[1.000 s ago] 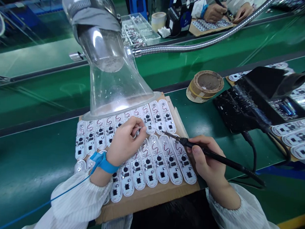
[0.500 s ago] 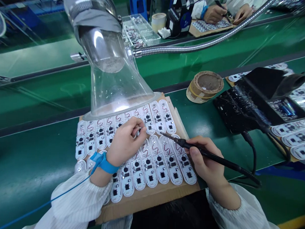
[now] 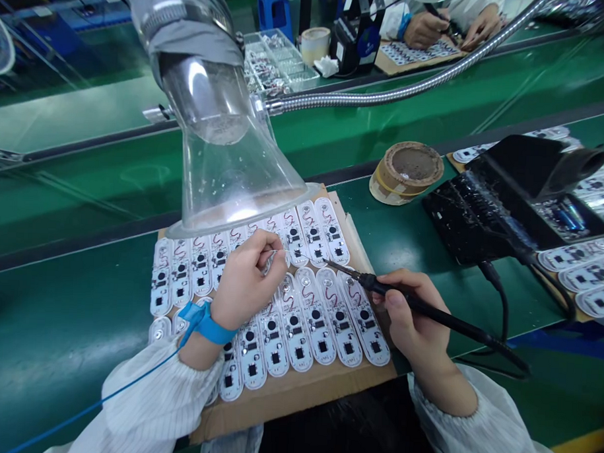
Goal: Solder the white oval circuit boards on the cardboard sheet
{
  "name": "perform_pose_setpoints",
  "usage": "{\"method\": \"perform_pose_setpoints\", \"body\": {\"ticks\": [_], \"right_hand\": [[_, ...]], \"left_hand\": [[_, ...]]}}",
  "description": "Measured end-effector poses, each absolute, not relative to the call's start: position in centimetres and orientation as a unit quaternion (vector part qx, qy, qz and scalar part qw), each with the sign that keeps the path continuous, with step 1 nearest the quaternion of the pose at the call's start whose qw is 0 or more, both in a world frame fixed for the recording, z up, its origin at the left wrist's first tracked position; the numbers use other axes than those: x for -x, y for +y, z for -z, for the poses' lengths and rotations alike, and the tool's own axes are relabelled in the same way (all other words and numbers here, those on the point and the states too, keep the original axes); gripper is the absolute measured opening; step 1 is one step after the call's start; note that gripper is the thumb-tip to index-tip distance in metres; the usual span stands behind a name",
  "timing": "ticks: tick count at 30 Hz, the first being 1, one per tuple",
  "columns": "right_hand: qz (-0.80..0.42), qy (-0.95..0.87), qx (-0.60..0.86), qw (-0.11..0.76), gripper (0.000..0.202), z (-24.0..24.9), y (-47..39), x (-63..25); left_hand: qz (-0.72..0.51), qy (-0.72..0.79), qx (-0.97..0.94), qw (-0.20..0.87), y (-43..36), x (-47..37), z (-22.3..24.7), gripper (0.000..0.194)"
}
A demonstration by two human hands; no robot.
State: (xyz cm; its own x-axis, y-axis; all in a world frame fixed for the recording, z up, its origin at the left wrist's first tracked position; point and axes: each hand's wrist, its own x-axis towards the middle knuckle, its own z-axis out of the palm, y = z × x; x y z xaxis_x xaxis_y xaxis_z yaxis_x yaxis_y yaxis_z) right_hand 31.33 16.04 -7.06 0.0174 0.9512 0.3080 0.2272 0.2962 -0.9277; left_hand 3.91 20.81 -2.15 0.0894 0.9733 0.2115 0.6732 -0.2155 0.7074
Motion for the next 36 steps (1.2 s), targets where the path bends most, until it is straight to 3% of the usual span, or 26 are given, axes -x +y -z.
{"method": "perform_pose_setpoints", "body": {"ticks": [36], "right_hand": [[-0.36,-0.687,0.451,0.441,0.021,6.3,17.0,-30.4]], "left_hand": [[-0.332,0.593,-0.709,0.187,21.0,-3.9,2.2,0.006]]}}
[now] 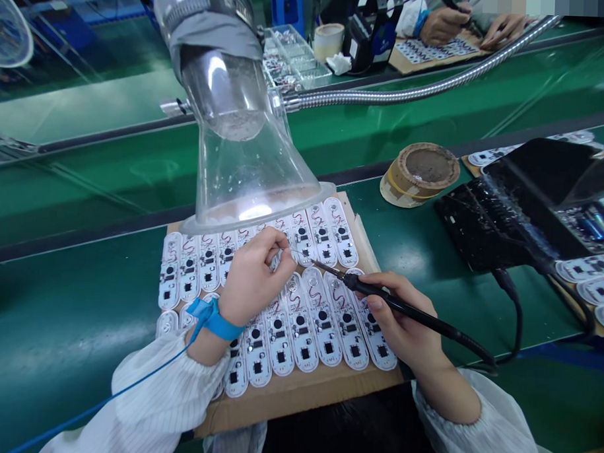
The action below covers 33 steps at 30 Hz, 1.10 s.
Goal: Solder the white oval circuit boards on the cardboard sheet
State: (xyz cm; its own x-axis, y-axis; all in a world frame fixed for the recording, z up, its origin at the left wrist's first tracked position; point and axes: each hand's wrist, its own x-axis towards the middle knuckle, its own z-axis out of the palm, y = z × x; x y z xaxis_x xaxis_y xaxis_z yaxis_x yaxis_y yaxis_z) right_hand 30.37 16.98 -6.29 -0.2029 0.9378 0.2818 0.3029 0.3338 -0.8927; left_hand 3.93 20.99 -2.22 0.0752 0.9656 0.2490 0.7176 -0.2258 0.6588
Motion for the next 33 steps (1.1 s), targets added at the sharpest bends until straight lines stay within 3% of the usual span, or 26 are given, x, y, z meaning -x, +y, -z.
{"method": "perform_pose_setpoints", "body": {"ticks": [33], "right_hand": [[-0.384,-0.706,0.434,0.407,0.027,6.77,17.34,-30.44]], "left_hand": [[-0.306,0.583,-0.732,0.176,21.11,-3.91,2.43,0.007]]}}
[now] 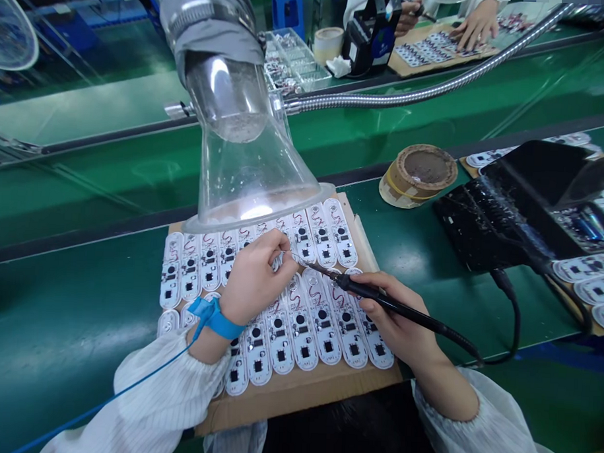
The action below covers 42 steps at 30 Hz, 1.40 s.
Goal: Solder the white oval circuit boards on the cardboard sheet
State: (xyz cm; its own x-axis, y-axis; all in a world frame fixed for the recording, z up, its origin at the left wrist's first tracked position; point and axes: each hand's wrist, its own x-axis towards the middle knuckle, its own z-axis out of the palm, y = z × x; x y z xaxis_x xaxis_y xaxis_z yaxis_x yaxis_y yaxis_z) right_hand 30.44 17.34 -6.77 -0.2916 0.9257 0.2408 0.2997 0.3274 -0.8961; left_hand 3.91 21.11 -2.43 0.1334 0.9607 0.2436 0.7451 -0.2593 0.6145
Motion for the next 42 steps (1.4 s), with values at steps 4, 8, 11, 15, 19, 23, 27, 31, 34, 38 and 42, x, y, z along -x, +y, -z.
{"method": "perform_pose_setpoints", "body": {"ticks": [4,8,11,15,19,23,27,31,34,38,42], "right_hand": [[-0.394,-0.69,0.426,0.433,0.026,6.9,17.4,-30.5],[-0.382,-0.666,0.4,0.5,0.026,5.8,17.2,-30.7],[-0.367,-0.69,0.401,0.478,0.023,4.0,16.9,-30.2],[-0.291,-0.768,0.405,0.402,0.016,1.9,16.7,-27.9],[-0.241,-0.788,0.386,0.414,0.009,1.5,16.8,-25.9],[-0.205,-0.794,0.395,0.415,0.012,2.0,16.7,-26.6],[-0.193,-0.797,0.396,0.413,0.013,2.4,16.2,-27.8],[-0.231,-0.8,0.383,0.4,0.017,2.5,15.5,-27.2],[-0.254,-0.754,0.447,0.409,0.024,2.7,15.4,-26.0],[-0.283,-0.696,0.487,0.445,0.029,3.2,15.7,-25.0],[-0.304,-0.675,0.499,0.451,0.03,3.7,15.6,-25.2]], "left_hand": [[-0.307,0.579,-0.735,0.174,21.1,-3.9,2.3,0.007],[-0.309,0.562,-0.748,0.172,20.4,-4.1,0.4,0.009],[-0.268,0.549,-0.763,0.21,19.1,-4.8,-2.1,0.01],[-0.239,0.502,-0.776,0.298,17.2,-6.2,-4.7,0.006],[-0.252,0.492,-0.759,0.344,15.6,-5.9,-4.7,0.005],[-0.251,0.556,-0.694,0.382,13.0,-2.9,-2.9,0.012],[-0.307,0.568,-0.71,0.279,10.8,1.6,-1.1,0.008],[-0.375,0.508,-0.769,0.103,12.3,6.9,-0.2,0.021],[-0.4,0.544,-0.738,0.011,15.2,9.8,0.5,0.014],[-0.403,0.56,-0.724,-0.001,18.1,11.0,2.0,0.004],[-0.4,0.533,-0.744,0.044,19.2,10.7,3.4,0.004]]}}
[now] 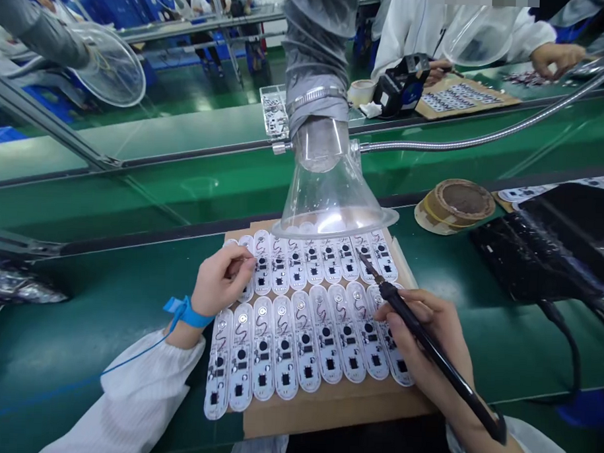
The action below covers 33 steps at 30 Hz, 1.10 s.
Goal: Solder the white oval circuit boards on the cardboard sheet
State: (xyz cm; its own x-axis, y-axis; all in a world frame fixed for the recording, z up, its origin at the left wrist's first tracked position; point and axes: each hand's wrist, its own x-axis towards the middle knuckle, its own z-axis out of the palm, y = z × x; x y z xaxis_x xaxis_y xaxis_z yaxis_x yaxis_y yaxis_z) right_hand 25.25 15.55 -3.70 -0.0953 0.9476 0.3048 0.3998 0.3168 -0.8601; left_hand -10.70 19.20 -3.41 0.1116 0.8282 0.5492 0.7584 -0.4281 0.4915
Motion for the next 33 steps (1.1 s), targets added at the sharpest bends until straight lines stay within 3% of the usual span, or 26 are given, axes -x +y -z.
{"method": "perform_pose_setpoints", "body": {"ticks": [5,11,33], "right_hand": [[-0.276,-0.634,0.563,0.453,0.03,4.2,14.8,-26.4],[-0.318,-0.619,0.527,0.488,0.009,4.4,15.7,-26.2],[-0.34,-0.638,0.549,0.419,0.008,4.7,15.9,-26.5]], "left_hand": [[-0.37,0.525,-0.763,0.066,19.7,10.5,3.3,0.006],[-0.356,0.553,-0.749,0.083,20.1,9.9,2.9,0.005],[-0.314,0.54,-0.773,0.107,20.1,9.8,3.4,0.005]]}}
